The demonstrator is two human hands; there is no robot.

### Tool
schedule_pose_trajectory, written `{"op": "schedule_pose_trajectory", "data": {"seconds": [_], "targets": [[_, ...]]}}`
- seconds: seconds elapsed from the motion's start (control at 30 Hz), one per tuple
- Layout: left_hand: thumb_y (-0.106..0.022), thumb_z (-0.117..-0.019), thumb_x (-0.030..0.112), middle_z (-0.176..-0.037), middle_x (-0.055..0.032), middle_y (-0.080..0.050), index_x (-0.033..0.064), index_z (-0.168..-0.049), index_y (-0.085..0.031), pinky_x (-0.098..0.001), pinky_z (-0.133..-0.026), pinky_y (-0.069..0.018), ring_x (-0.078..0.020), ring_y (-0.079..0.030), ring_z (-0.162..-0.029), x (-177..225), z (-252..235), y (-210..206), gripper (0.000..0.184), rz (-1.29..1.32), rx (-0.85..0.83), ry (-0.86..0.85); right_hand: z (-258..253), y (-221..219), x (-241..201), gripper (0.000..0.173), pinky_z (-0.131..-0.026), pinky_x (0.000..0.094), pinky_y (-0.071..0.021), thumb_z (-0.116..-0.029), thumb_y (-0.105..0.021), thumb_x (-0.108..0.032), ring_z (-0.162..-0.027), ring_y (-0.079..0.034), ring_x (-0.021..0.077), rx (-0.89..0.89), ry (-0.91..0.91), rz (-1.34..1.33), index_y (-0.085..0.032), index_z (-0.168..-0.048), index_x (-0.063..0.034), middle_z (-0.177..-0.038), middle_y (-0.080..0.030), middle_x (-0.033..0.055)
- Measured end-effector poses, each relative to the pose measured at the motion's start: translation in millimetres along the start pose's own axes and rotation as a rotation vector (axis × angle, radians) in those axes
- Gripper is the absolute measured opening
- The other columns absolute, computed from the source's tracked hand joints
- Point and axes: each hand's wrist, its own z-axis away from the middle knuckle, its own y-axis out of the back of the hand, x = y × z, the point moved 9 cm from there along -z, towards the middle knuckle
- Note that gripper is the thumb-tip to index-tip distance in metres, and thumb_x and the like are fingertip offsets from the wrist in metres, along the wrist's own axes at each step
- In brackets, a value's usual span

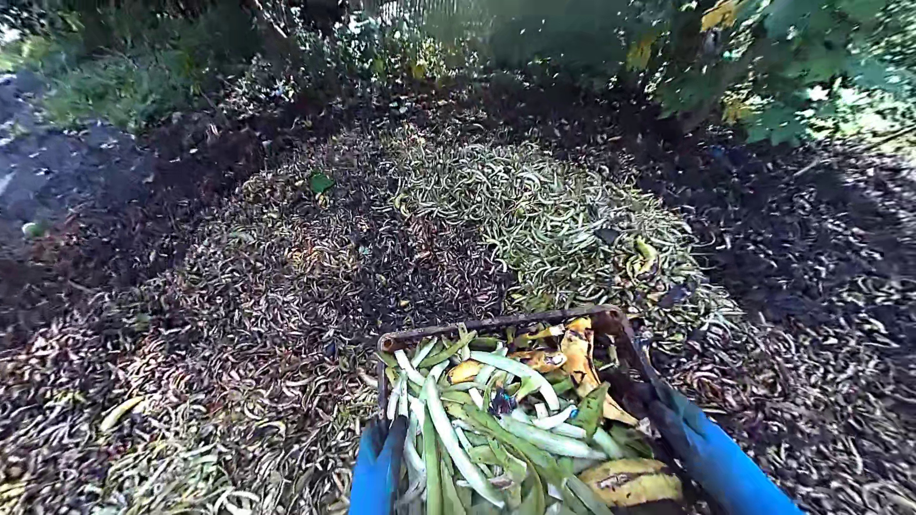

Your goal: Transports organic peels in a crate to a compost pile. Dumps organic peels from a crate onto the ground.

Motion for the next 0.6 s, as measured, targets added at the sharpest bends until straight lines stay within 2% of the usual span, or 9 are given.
{"op": "schedule_pose_trajectory", "data": {"seconds": [0.13, 0.2, 0.27, 0.4, 0.43, 0.47, 0.5, 0.53, 0.6], "targets": [[-0.061, -0.0979, 0.048, -0.124, -0.0183, -0.066, 0.0034, -0.139, -0.054, -0.0517, -0.097, -0.0521, -0.0272, -0.064, -0.113, 128.3, -83.5, -30.4, 0.061, -0.050, -0.108, -0.083, -54.7, 38.2, -43.4, 0.060, -0.084, 0.0464, -0.0551, -0.1031, -0.042, -0.050, -0.097, -0.065, 0.0198, 0.140, -0.053, -0.037, -0.051, -0.144, -0.0070, -0.117, -0.066, 0.0135], [-0.063, -0.0973, 0.047, -0.126, -0.0180, -0.065, 0.0028, -0.141, -0.053, -0.0489, -0.100, -0.0516, -0.0256, -0.064, -0.116, 183.9, -130.3, -53.9, 0.063, -0.036, -0.162, -0.148, -91.8, 49.7, -58.9, 0.054, -0.082, 0.0442, -0.0541, -0.1040, -0.042, -0.041, -0.096, -0.064, 0.0187, 0.214, -0.074, -0.085, -0.050, -0.142, -0.0031, -0.115, -0.064, 0.0140], [-0.063, -0.0966, 0.048, -0.119, -0.0158, -0.067, 0.0040, -0.137, -0.056, -0.0468, -0.095, -0.0532, -0.0232, -0.065, -0.109, 241.5, -177.3, -83.5, 0.060, -0.071, -0.195, -0.201, -141.8, 54.2, -61.4, 0.052, -0.081, 0.0404, -0.0535, -0.1041, -0.043, -0.037, -0.095, -0.062, 0.0156, 0.270, -0.075, -0.121, -0.051, -0.140, -0.0009, -0.113, -0.063, 0.0129], [-0.062, -0.0979, 0.047, -0.115, -0.0157, -0.067, 0.0038, -0.135, -0.056, -0.0479, -0.093, -0.0532, -0.0243, -0.065, -0.105, 353.2, -269.0, -150.9, 0.057, -0.154, -0.236, -0.237, -272.0, 62.9, -93.5, 0.050, -0.084, 0.0418, -0.0543, -0.1056, -0.038, -0.022, -0.101, -0.063, 0.0237, 0.310, -0.077, -0.140, -0.044, -0.144, 0.0089, -0.125, -0.060, 0.0251], [-0.062, -0.0974, 0.047, -0.112, -0.0156, -0.067, 0.0038, -0.132, -0.057, -0.0482, -0.090, -0.0527, -0.0245, -0.065, -0.102, 382.9, -290.6, -161.4, 0.056, -0.157, -0.222, -0.239, -303.5, 65.3, -117.9, 0.047, -0.089, 0.0427, -0.0531, -0.1081, -0.034, -0.015, -0.108, -0.062, 0.0257, 0.273, -0.225, -0.119, -0.039, -0.149, 0.0082, -0.133, -0.057, 0.0254], [-0.062, -0.0970, 0.048, -0.111, -0.0152, -0.067, 0.0042, -0.131, -0.058, -0.0480, -0.090, -0.0527, -0.0242, -0.065, -0.101, 409.0, -307.3, -168.8, 0.056, -0.156, -0.215, -0.232, -326.7, 65.9, -139.3, 0.046, -0.103, 0.0414, -0.0458, -0.1127, -0.028, -0.014, -0.120, -0.057, 0.0208, 0.195, -0.482, -0.142, -0.032, -0.157, -0.0018, -0.145, -0.052, 0.0162], [-0.062, -0.0967, 0.049, -0.113, -0.0143, -0.067, 0.0053, -0.131, -0.059, -0.0468, -0.090, -0.0529, -0.0229, -0.065, -0.102, 436.0, -322.8, -175.6, 0.056, -0.144, -0.214, -0.227, -360.1, 76.0, -137.4, 0.045, -0.086, 0.0357, -0.0533, -0.1097, -0.032, -0.018, -0.101, -0.061, 0.0154, 0.233, -0.297, -0.154, -0.040, -0.148, 0.0033, -0.127, -0.059, 0.0159], [-0.062, -0.0967, 0.050, -0.118, -0.0139, -0.067, 0.0059, -0.133, -0.059, -0.0457, -0.093, -0.0526, -0.0219, -0.065, -0.107, 463.9, -335.1, -181.7, 0.057, -0.127, -0.226, -0.225, -389.9, 85.3, -134.5, 0.046, -0.075, 0.0329, -0.0533, -0.1071, -0.037, -0.023, -0.088, -0.061, 0.0114, 0.283, -0.143, -0.210, -0.046, -0.141, 0.0066, -0.113, -0.062, 0.0148], [-0.060, -0.0955, 0.052, -0.123, -0.0134, -0.067, 0.0059, -0.135, -0.059, -0.0443, -0.096, -0.0530, -0.0204, -0.064, -0.112, 516.1, -352.5, -192.8, 0.061, -0.110, -0.261, -0.229, -426.8, 103.6, -146.8, 0.048, -0.078, 0.0357, -0.0523, -0.1069, -0.040, -0.030, -0.087, -0.059, 0.0111, 0.295, -0.144, -0.237, -0.050, -0.138, 0.0059, -0.109, -0.062, 0.0143]]}}
